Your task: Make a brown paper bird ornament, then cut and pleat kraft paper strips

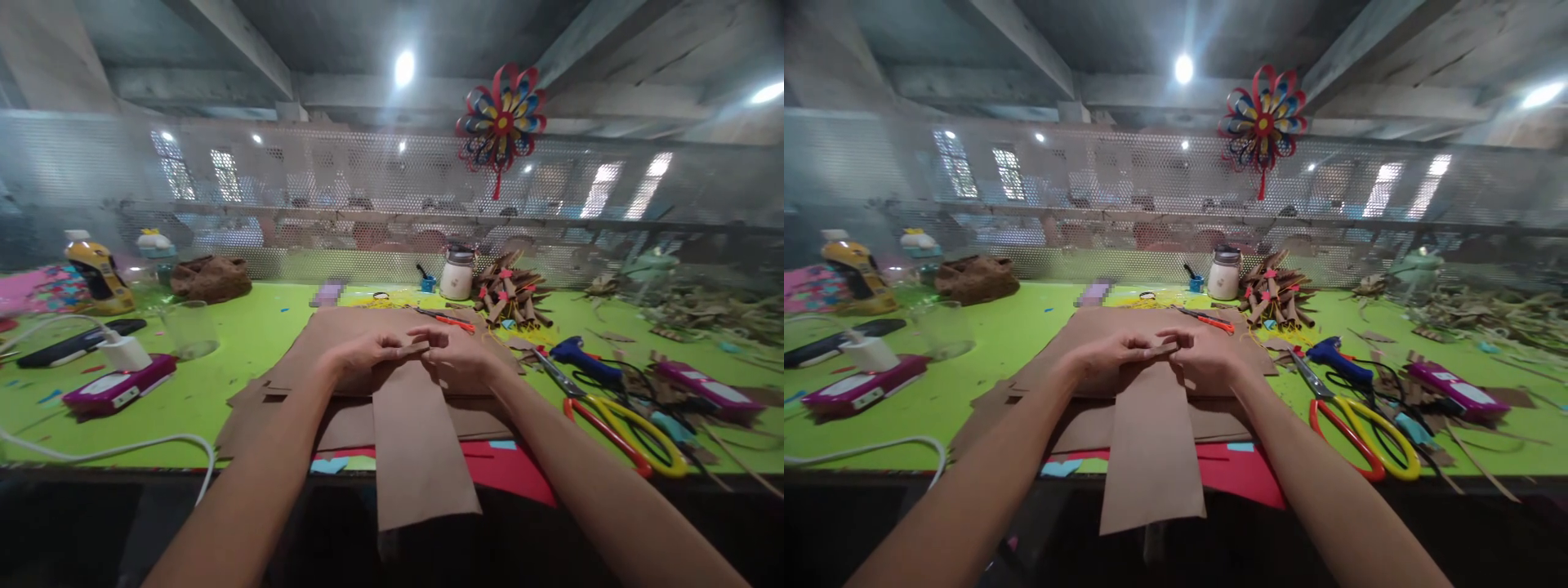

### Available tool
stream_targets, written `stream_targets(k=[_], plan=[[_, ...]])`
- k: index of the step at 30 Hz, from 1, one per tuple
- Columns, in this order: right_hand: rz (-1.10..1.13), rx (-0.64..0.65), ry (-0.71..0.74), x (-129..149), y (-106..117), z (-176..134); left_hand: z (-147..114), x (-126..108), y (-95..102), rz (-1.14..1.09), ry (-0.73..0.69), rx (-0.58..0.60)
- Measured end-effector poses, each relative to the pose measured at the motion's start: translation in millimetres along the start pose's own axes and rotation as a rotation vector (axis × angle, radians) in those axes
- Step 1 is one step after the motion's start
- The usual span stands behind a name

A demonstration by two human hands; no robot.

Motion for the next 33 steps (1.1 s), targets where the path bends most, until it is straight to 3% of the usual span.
stream_targets(k=[8,17,23,33], plan=[[-0.229,-0.051,-0.144,-2.6,2.1,-3.6,5.7,3.9,-0.3,0.023,-0.079,0.005],[-0.355,-0.113,-0.01,-6.1,1.4,-4.1,8.4,15.4,4.2,0.065,-0.018,-0.047],[-0.191,-0.046,-0.097,-1.2,-1.8,-7.0,10.9,16.2,2.6,0.087,-0.054,-0.041],[-0.463,-0.092,-0.001,8.2,5.0,-4.3,11.6,15.5,0.8,0.277,-0.094,-0.082]])
Point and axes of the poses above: each hand's wrist, its own z-axis towards the middle knuckle, its own y-axis out of the back of the hand, x = y × z, the point moved 1 cm from there along z, towards the middle knuckle, and after that the axes turned 10 degrees about -z, right-handed, at the moved point
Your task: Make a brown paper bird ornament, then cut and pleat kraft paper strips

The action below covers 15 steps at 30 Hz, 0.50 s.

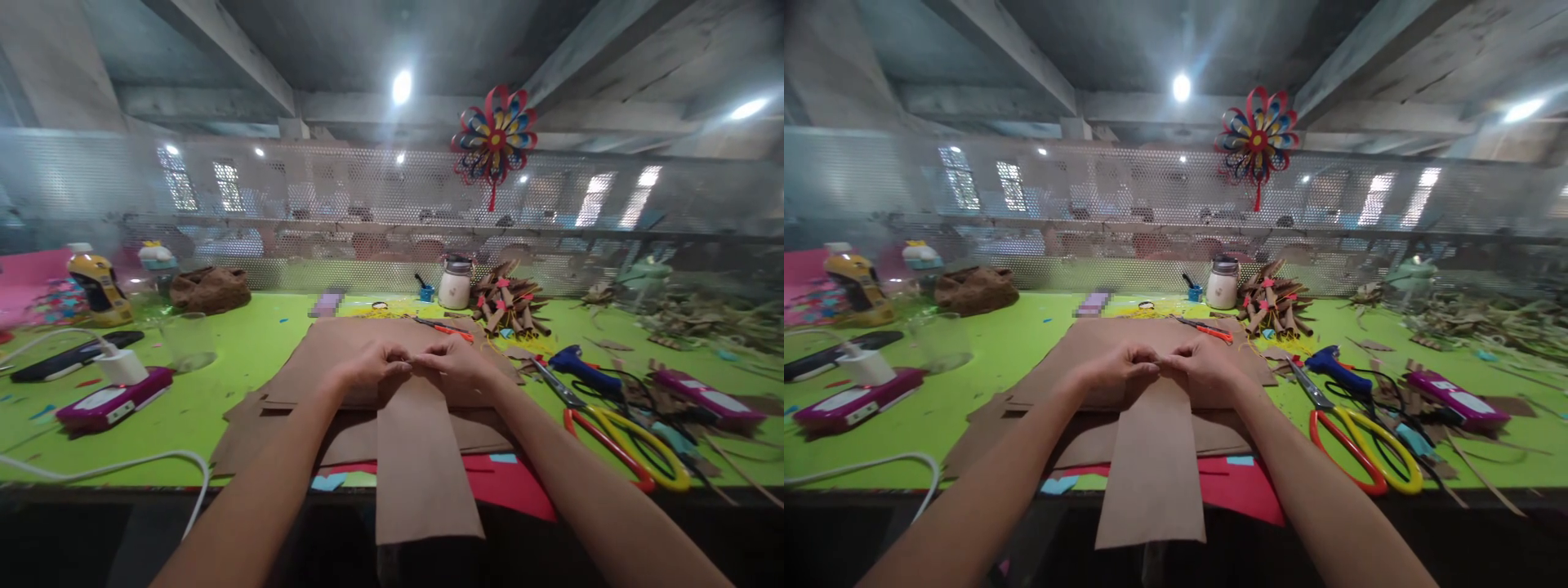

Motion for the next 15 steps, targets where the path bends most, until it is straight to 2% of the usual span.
stream_targets(k=[5,11,15], plan=[[-0.035,-0.023,0.034,-9.0,0.2,5.9,-3.3,-11.6,0.2,-0.007,-0.008,0.001],[-0.051,-0.127,0.029,-20.0,4.2,9.9,-9.2,-27.1,3.0,0.07,0.045,-0.032],[-0.089,-0.075,0.055,-22.6,5.5,10.2,-10.1,-30.7,3.3,0.083,0.036,-0.014]])
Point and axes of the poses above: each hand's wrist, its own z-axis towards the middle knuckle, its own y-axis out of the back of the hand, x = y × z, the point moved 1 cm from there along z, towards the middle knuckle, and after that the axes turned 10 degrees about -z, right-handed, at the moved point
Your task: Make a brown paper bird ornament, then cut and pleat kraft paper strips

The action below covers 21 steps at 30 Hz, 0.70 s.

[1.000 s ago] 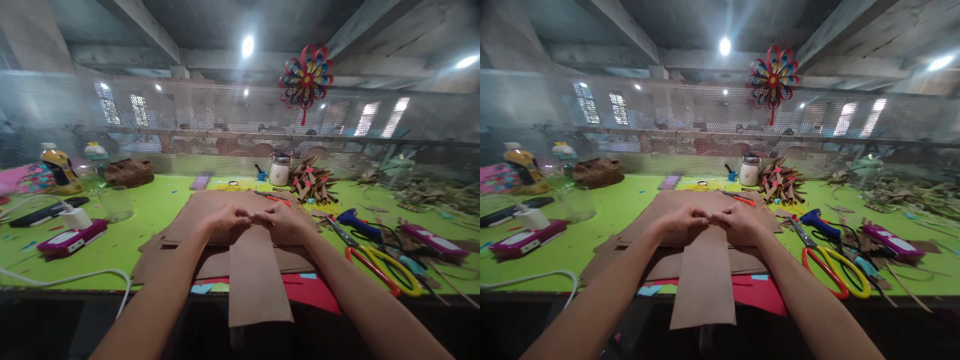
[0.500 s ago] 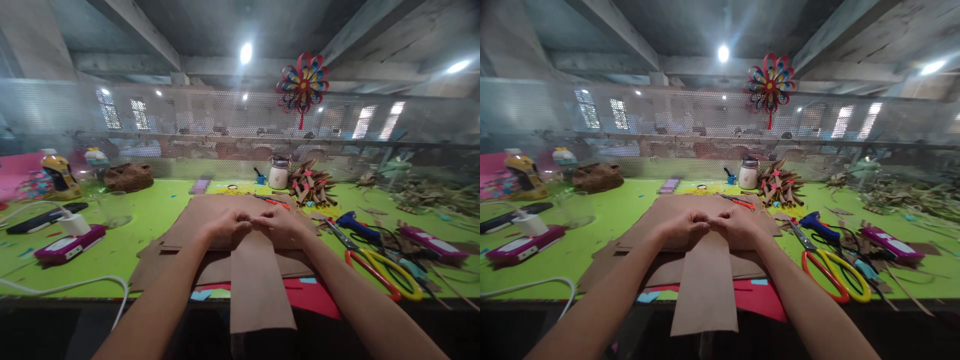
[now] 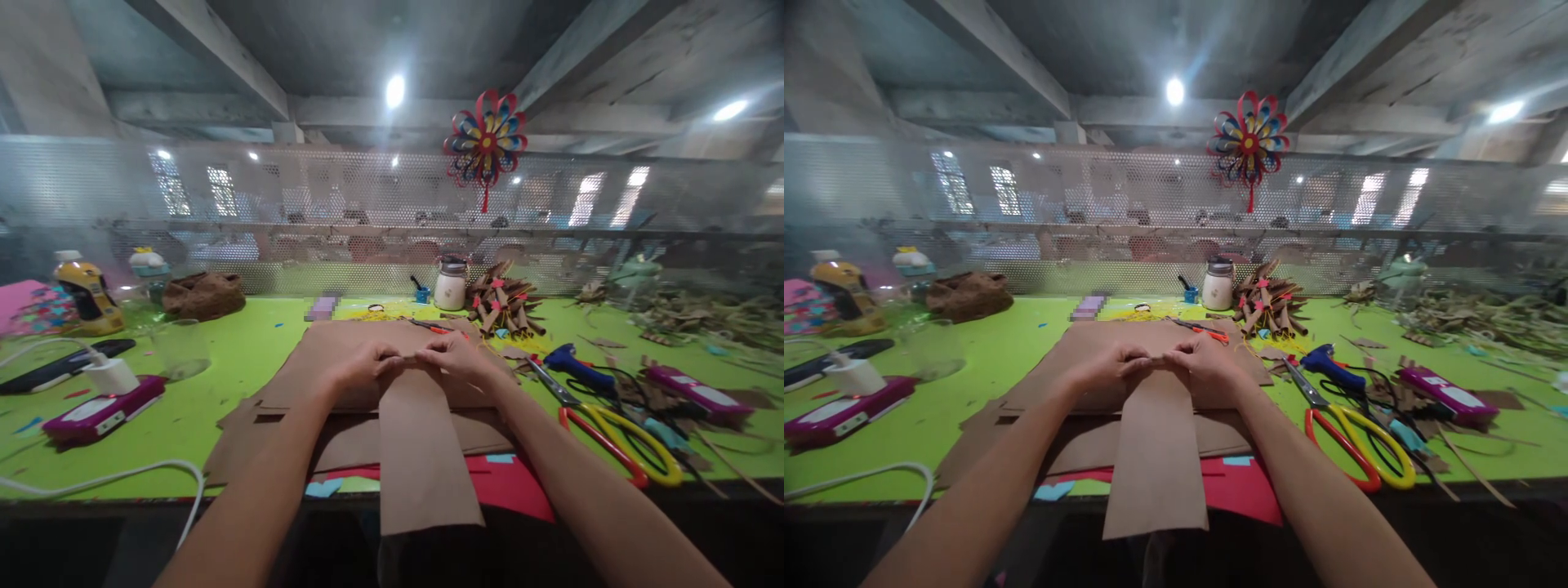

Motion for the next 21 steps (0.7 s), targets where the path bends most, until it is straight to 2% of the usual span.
stream_targets(k=[5,12,21], plan=[[0.034,0.119,0.047,4.3,-4.1,-6.0,-3.3,5.1,-0.4,-0.069,0.022,-0.018],[-0.018,0.161,0.059,4.5,-4.9,-7.5,-3.7,10.2,5.9,-0.077,0.096,0.093],[-0.011,0.223,0.094,3.1,-1.1,-3.8,-5.4,1.0,11.2,-0.102,0.135,0.111]])
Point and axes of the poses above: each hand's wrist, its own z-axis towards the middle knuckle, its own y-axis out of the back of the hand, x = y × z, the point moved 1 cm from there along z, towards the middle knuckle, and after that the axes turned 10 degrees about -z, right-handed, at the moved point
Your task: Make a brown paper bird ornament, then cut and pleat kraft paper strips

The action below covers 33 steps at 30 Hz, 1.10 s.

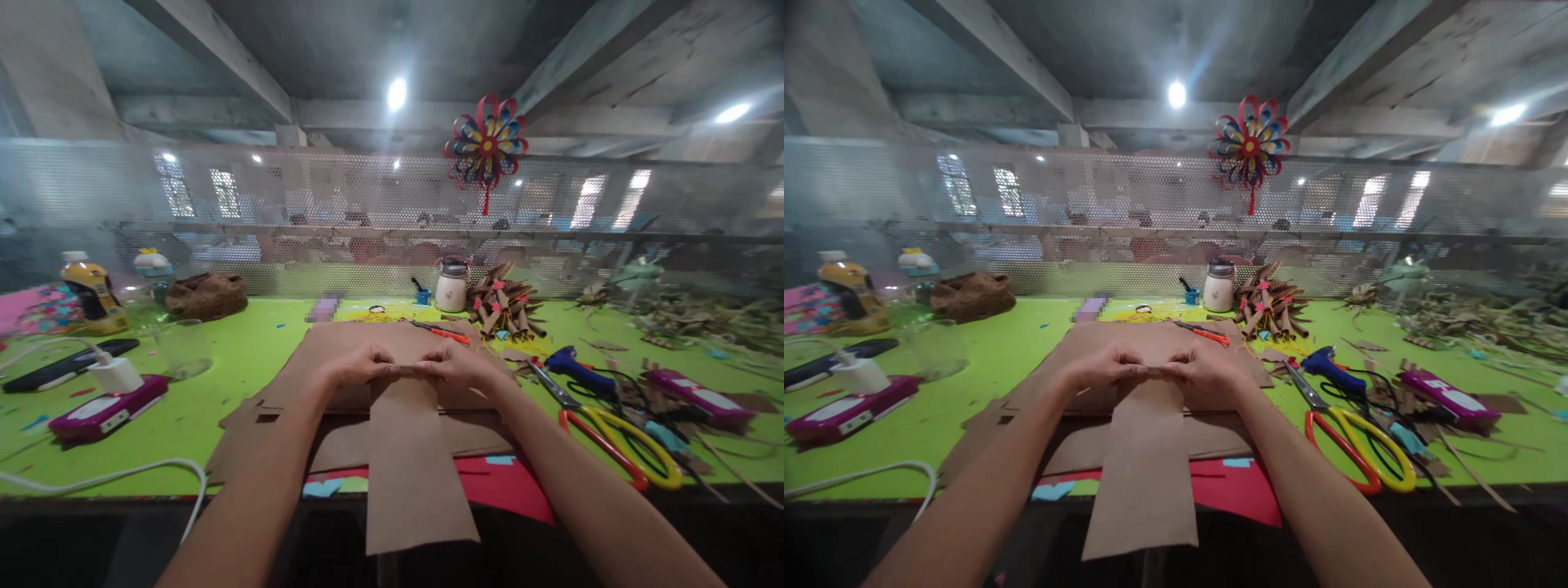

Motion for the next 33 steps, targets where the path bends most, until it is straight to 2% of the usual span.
stream_targets(k=[7,11,14,17,22,27,33], plan=[[0.083,0.063,-0.021,6.5,3.4,-5.2,4.5,6.0,-3.5,-0.105,-0.053,0.072],[0.119,0.083,0.008,15.8,-2.3,-5.3,10.0,13.7,-9.0,-0.115,-0.078,0.017],[0.065,0.044,0.075,21.1,-7.9,-3.3,13.2,18.9,-10.9,-0.113,-0.089,-0.006],[-0.001,0.016,0.081,22.1,-12.7,-1.4,14.9,20.8,-11.3,-0.059,-0.108,-0.004],[0.021,0.032,0.082,22.3,-14.1,-1.7,14.6,18.2,-11.1,0.032,-0.1,-0.015],[0.076,0.049,0.06,25.2,-6.2,-1.6,10.5,10.0,-9.4,-0.056,-0.106,0.041],[0.219,0.093,0.009,25.5,-4.3,-3.3,10.7,7.5,-8.8,-0.118,-0.142,0.04]])
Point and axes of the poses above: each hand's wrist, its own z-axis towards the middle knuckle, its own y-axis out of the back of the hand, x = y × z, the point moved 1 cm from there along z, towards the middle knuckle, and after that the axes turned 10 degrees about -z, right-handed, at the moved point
